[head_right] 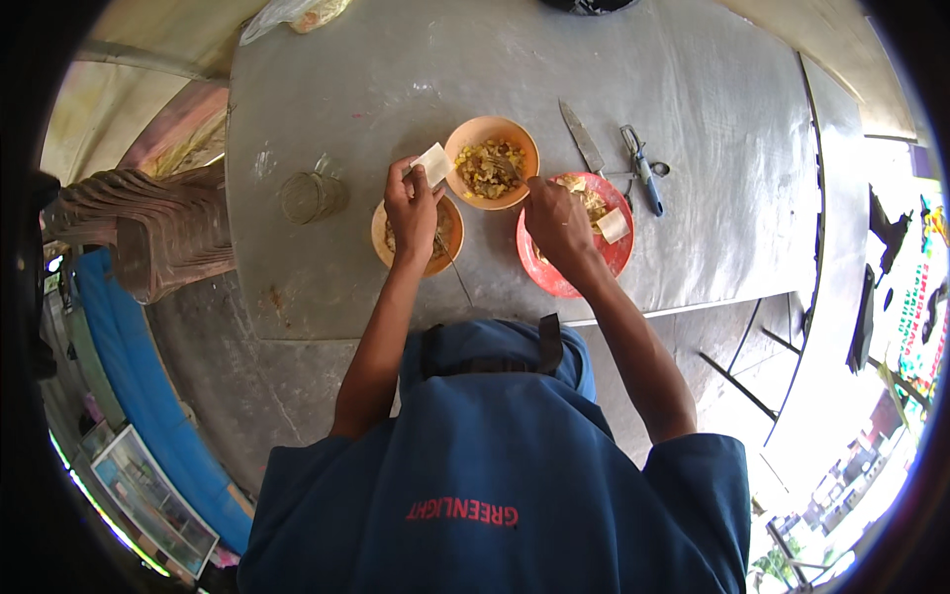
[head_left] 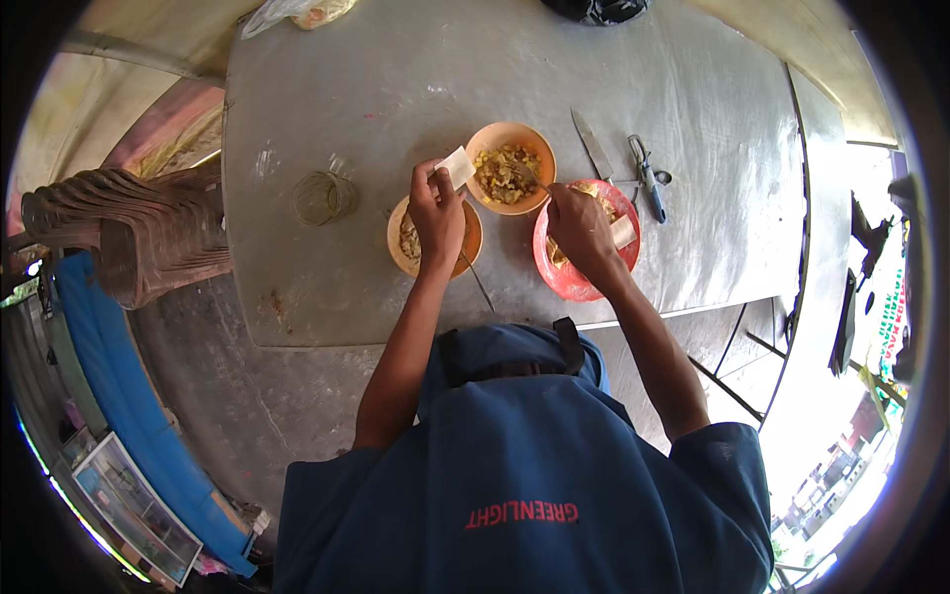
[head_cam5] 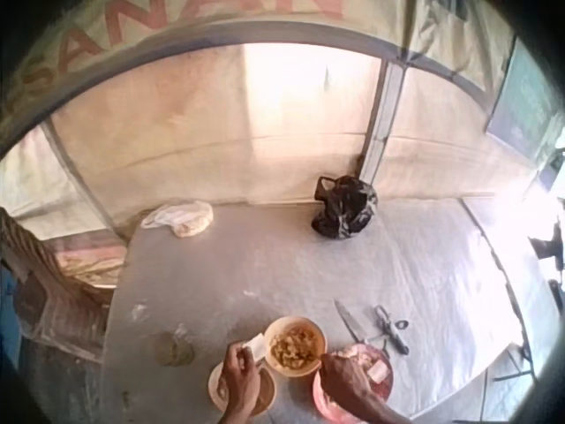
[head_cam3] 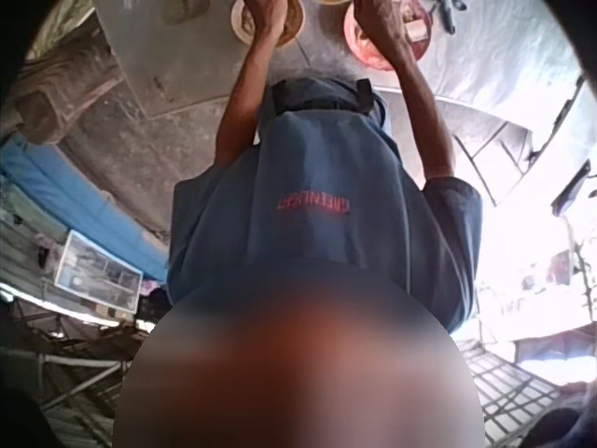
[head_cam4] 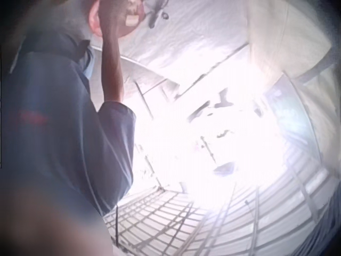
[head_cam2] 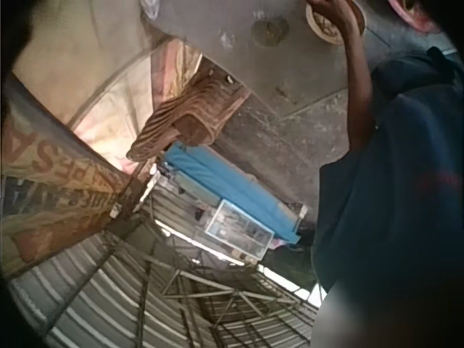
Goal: The person assembles food by placing fillings onto flatbread pieces and folding them. They use a fork to transfer fillings from bowls onto the flatbread and then fold the pieces by hand.
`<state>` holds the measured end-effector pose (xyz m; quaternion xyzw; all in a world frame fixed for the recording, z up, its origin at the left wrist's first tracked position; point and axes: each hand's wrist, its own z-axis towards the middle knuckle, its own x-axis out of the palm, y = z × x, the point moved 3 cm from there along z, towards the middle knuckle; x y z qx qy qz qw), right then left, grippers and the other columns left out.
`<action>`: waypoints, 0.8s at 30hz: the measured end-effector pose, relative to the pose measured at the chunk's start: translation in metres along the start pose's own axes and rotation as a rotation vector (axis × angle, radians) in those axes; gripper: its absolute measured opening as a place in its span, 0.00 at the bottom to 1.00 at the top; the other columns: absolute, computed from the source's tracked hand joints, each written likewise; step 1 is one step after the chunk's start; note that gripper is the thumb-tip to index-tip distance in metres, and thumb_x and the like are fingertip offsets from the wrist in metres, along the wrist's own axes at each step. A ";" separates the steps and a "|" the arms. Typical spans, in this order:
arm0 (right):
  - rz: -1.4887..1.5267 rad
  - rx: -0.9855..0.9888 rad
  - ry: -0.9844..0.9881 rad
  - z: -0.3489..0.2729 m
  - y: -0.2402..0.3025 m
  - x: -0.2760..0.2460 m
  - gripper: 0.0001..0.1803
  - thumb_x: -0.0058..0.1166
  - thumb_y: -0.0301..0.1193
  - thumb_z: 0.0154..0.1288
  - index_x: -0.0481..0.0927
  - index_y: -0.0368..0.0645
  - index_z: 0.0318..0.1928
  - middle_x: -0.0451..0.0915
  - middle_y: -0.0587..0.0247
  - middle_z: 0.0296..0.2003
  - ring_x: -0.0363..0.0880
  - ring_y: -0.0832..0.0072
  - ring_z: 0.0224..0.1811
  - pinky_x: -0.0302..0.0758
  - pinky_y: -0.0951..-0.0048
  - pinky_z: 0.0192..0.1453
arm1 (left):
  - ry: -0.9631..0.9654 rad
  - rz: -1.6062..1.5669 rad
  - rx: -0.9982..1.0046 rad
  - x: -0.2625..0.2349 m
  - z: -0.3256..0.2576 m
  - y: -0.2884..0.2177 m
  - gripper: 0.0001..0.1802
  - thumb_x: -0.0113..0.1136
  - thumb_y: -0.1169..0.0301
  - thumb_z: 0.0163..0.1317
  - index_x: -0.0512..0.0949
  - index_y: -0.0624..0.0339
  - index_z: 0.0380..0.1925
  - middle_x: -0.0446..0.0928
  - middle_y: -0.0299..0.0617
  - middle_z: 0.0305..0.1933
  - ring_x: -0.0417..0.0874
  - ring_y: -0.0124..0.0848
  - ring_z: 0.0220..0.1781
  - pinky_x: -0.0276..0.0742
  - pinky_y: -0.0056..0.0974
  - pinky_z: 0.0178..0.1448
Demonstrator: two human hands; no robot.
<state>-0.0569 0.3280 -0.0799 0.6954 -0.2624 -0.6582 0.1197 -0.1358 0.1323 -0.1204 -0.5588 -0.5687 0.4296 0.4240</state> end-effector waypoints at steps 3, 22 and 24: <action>0.107 0.054 0.013 -0.009 0.008 0.016 0.07 0.50 0.27 0.68 0.79 0.36 0.39 0.79 0.42 0.24 0.81 0.45 0.27 0.76 0.49 0.34 | 0.013 -0.011 -0.055 0.005 -0.003 0.002 0.11 0.46 0.71 0.78 0.68 0.63 0.55 0.78 0.50 0.49 0.83 0.36 0.50 0.89 0.43 0.52; 0.745 0.546 0.054 -0.021 -0.005 0.055 0.17 0.50 0.35 0.69 0.85 0.38 0.48 0.83 0.50 0.26 0.80 0.72 0.26 0.75 0.67 0.35 | 0.038 -0.019 -0.062 -0.010 0.008 -0.004 0.13 0.45 0.73 0.77 0.69 0.67 0.57 0.77 0.47 0.49 0.82 0.32 0.50 0.89 0.40 0.53; 0.682 0.503 0.009 -0.024 -0.003 0.050 0.17 0.50 0.35 0.69 0.85 0.37 0.48 0.82 0.49 0.25 0.81 0.68 0.26 0.75 0.64 0.35 | 0.022 -0.016 -0.022 -0.009 0.007 -0.005 0.13 0.45 0.74 0.77 0.70 0.68 0.57 0.78 0.48 0.48 0.83 0.32 0.49 0.89 0.40 0.53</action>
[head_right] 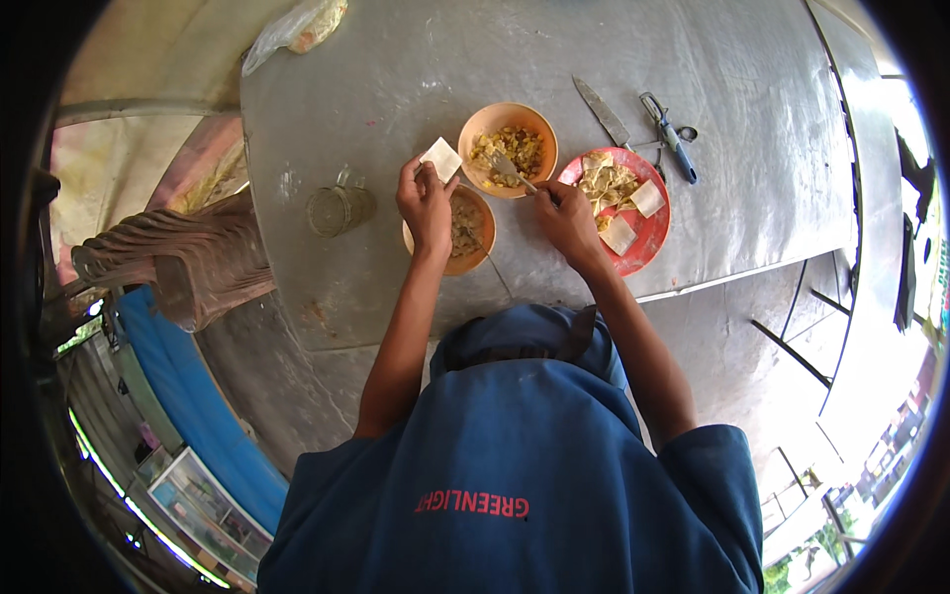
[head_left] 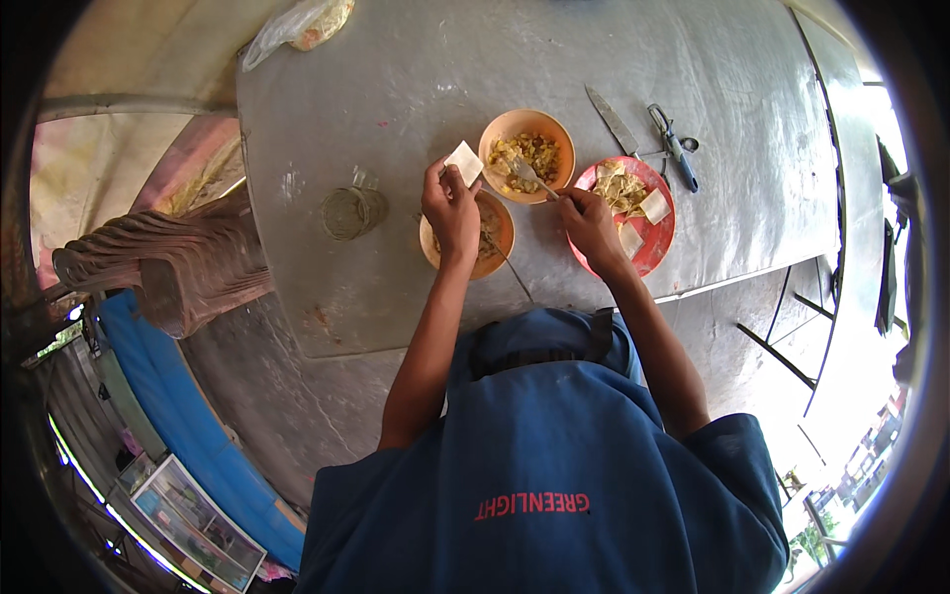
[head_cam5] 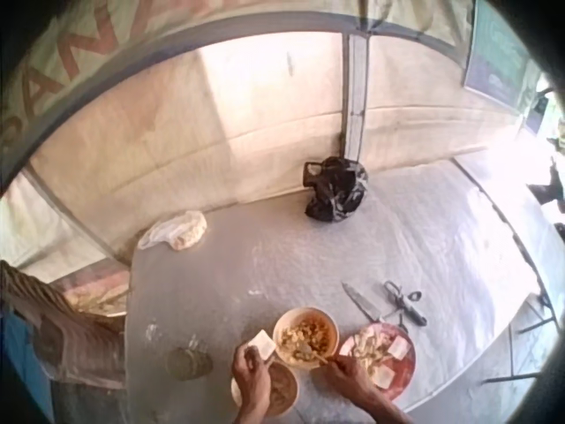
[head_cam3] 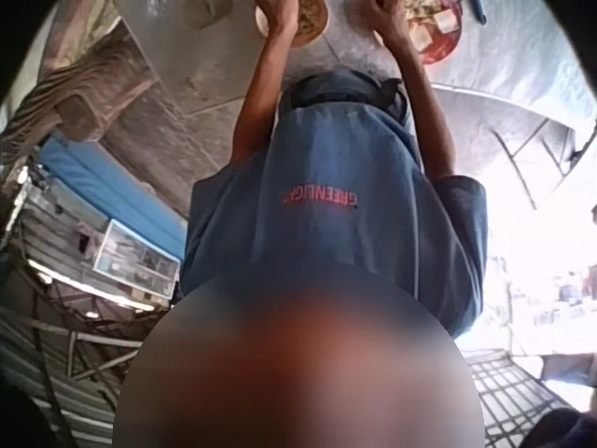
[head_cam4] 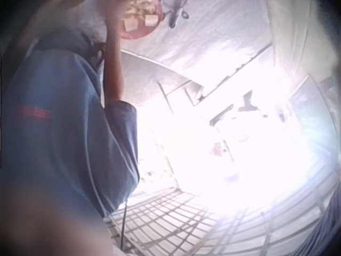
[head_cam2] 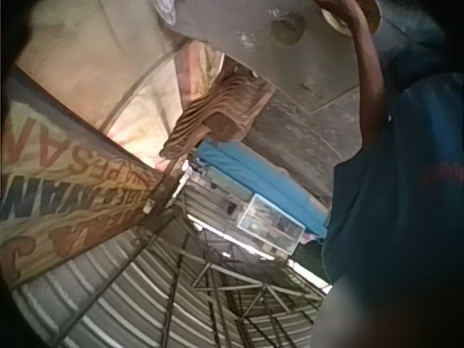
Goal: The person assembles food by placing fillings onto flatbread pieces and folding them. They use a fork to transfer fillings from bowls onto the flatbread and then fold the pieces by hand.
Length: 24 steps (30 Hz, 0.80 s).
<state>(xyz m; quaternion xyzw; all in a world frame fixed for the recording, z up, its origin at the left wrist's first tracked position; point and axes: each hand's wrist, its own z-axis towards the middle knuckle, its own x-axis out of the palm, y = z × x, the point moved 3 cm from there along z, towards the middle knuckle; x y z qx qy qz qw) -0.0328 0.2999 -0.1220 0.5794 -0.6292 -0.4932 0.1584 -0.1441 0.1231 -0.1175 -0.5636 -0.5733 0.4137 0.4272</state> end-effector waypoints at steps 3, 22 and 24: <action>-0.088 -0.109 -0.090 -0.008 0.006 -0.001 0.16 0.49 0.33 0.69 0.85 0.35 0.46 0.81 0.45 0.24 0.83 0.59 0.26 0.76 0.59 0.35 | 0.044 0.054 0.000 0.005 0.000 0.003 0.14 0.45 0.74 0.77 0.71 0.68 0.57 0.79 0.49 0.48 0.84 0.33 0.49 0.89 0.40 0.53; -0.439 -0.347 -0.194 -0.021 0.033 0.042 0.07 0.49 0.26 0.66 0.75 0.34 0.32 0.78 0.36 0.23 0.80 0.40 0.28 0.76 0.44 0.35 | 0.004 -0.061 -0.171 0.009 -0.006 0.005 0.14 0.42 0.70 0.78 0.63 0.64 0.58 0.72 0.54 0.57 0.83 0.44 0.52 0.87 0.48 0.55; -0.498 -0.314 -0.128 -0.022 0.029 0.047 0.06 0.47 0.24 0.66 0.74 0.33 0.34 0.79 0.37 0.22 0.81 0.41 0.27 0.77 0.45 0.34 | -0.014 -0.074 -0.195 0.010 -0.009 0.007 0.15 0.42 0.69 0.78 0.62 0.64 0.59 0.71 0.55 0.58 0.82 0.45 0.53 0.85 0.49 0.57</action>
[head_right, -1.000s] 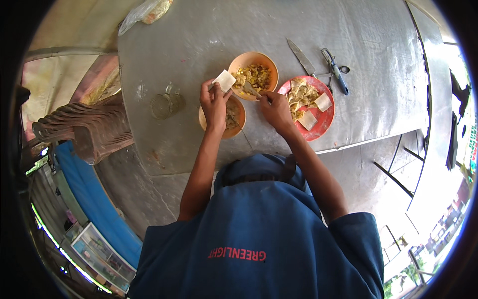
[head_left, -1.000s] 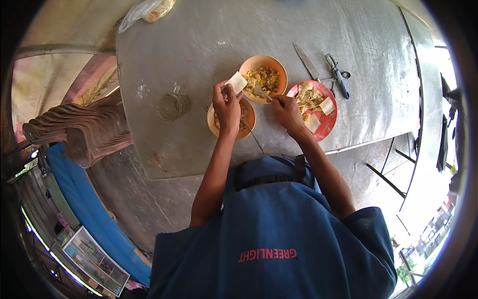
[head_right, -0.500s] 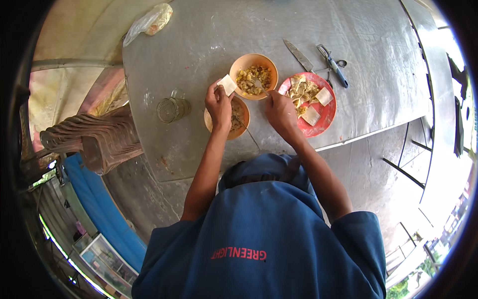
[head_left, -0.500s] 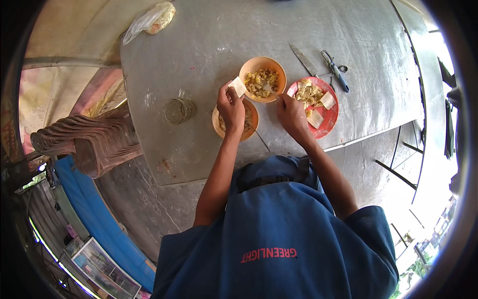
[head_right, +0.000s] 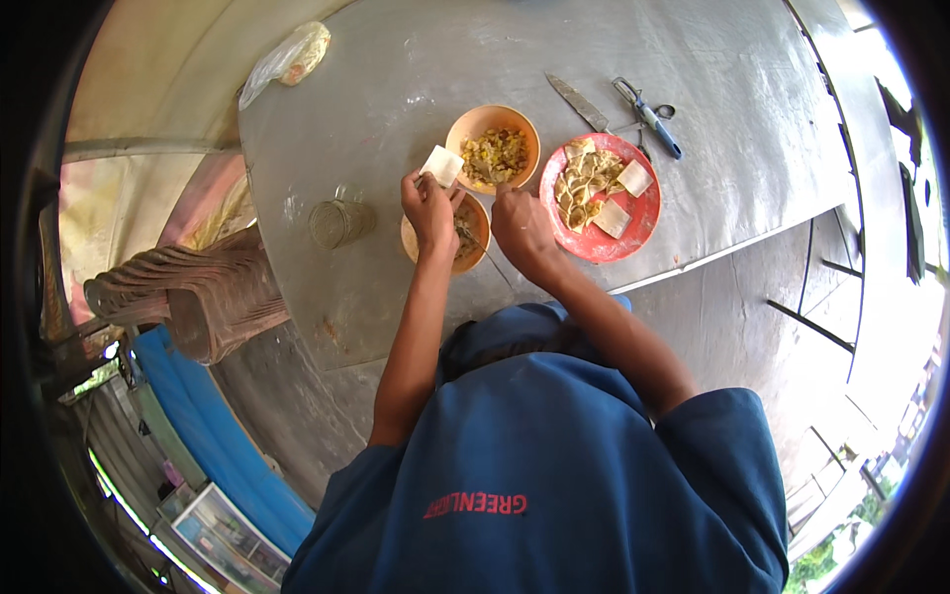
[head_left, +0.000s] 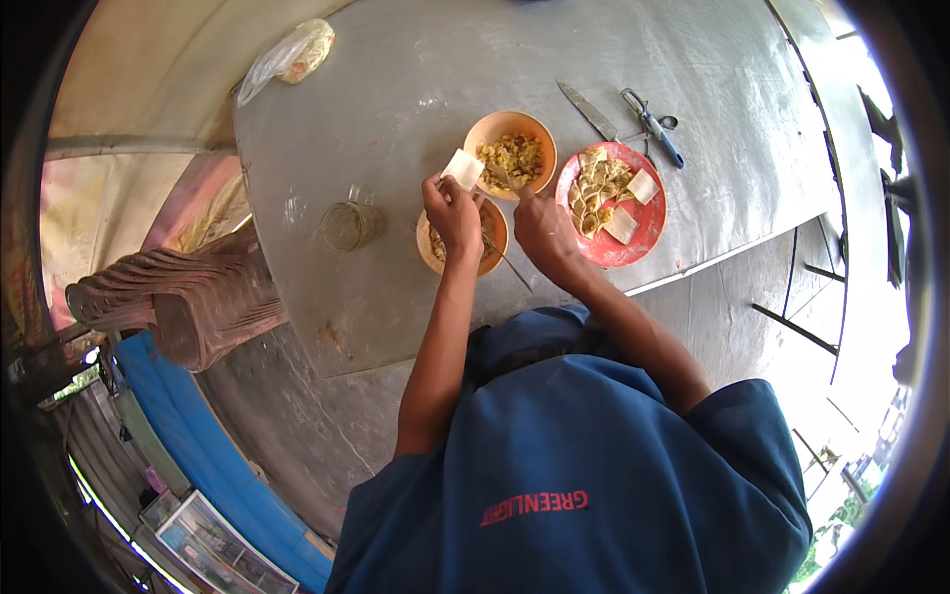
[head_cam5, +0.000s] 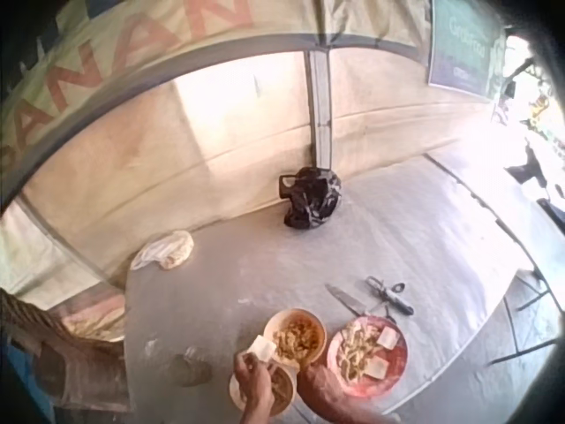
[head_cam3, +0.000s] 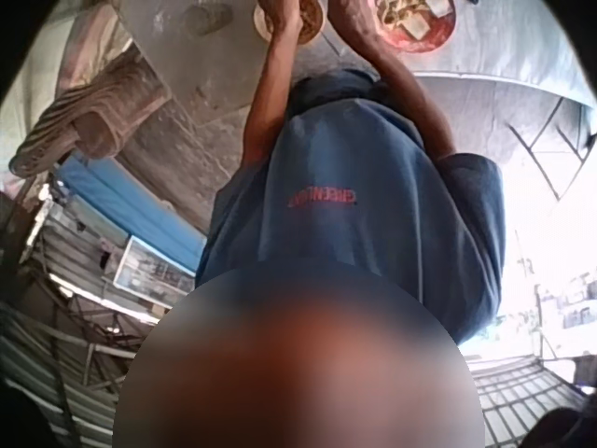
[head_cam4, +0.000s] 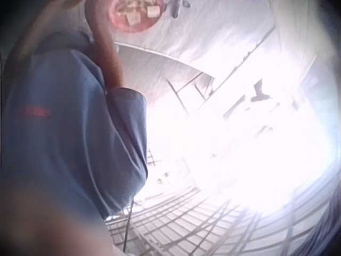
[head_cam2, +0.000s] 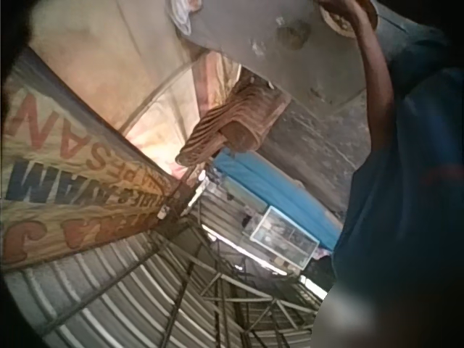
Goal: The person assembles food by placing fillings onto flatbread pieces and folding them. They use a fork to transfer fillings from bowls onto the flatbread and then fold the pieces by hand.
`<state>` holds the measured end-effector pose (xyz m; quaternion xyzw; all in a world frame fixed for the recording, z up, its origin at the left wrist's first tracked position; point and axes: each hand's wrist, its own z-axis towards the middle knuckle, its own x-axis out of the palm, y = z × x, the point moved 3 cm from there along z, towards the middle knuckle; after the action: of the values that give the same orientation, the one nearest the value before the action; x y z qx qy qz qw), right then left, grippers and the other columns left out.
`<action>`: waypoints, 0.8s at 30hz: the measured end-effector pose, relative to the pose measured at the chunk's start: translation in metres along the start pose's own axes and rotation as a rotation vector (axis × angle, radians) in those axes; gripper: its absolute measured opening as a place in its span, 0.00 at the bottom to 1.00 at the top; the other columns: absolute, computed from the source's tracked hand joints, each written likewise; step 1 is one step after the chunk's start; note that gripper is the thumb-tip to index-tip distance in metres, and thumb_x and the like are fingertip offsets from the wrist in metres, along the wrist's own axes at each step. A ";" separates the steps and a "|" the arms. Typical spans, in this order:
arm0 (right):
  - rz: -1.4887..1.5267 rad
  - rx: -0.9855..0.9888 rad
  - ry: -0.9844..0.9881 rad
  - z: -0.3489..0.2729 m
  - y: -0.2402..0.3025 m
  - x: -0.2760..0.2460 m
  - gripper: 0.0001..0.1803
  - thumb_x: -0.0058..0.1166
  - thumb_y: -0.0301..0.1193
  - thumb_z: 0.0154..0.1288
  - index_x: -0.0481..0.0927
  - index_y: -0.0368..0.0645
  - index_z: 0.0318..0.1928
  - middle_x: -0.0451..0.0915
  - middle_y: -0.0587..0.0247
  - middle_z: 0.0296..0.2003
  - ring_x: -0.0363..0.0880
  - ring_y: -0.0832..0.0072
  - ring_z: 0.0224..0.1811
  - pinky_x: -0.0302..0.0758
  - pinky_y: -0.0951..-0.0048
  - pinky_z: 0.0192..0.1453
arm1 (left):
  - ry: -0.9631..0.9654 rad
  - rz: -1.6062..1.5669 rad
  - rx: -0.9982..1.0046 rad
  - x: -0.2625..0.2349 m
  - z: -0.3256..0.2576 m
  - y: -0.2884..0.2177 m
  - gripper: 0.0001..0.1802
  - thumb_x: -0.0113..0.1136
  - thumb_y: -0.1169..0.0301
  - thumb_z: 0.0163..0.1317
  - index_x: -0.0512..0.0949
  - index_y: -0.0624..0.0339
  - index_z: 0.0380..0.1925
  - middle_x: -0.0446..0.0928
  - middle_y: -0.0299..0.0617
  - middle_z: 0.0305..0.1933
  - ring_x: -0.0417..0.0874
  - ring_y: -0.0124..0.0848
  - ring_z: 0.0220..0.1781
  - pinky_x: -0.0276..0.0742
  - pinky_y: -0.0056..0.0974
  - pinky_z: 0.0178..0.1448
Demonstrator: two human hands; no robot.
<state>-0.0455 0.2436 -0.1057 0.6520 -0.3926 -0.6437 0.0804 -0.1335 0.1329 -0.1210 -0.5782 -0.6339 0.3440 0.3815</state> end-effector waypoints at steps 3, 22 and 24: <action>-0.095 -0.069 0.039 -0.006 -0.002 0.005 0.06 0.47 0.21 0.63 0.74 0.30 0.37 0.81 0.37 0.28 0.84 0.45 0.29 0.80 0.50 0.33 | -0.003 -0.033 -0.019 0.003 -0.001 0.001 0.17 0.40 0.68 0.78 0.58 0.65 0.60 0.66 0.57 0.61 0.80 0.48 0.57 0.84 0.51 0.60; 0.512 0.239 0.231 0.016 -0.039 0.004 0.15 0.51 0.31 0.67 0.83 0.28 0.35 0.80 0.44 0.21 0.82 0.57 0.21 0.76 0.59 0.27 | 0.107 0.053 -0.069 0.003 0.006 -0.008 0.20 0.34 0.65 0.79 0.51 0.67 0.62 0.59 0.65 0.66 0.76 0.62 0.62 0.83 0.53 0.62; 0.870 0.405 0.398 0.021 -0.049 0.000 0.14 0.50 0.31 0.70 0.84 0.32 0.40 0.74 0.60 0.19 0.73 0.71 0.18 0.68 0.68 0.22 | 0.128 0.063 -0.065 0.001 0.007 -0.010 0.21 0.35 0.66 0.79 0.50 0.68 0.63 0.60 0.65 0.66 0.77 0.62 0.62 0.84 0.51 0.62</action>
<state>-0.0445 0.2851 -0.1388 0.5407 -0.7211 -0.3253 0.2860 -0.1440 0.1329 -0.1151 -0.6310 -0.6004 0.2971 0.3912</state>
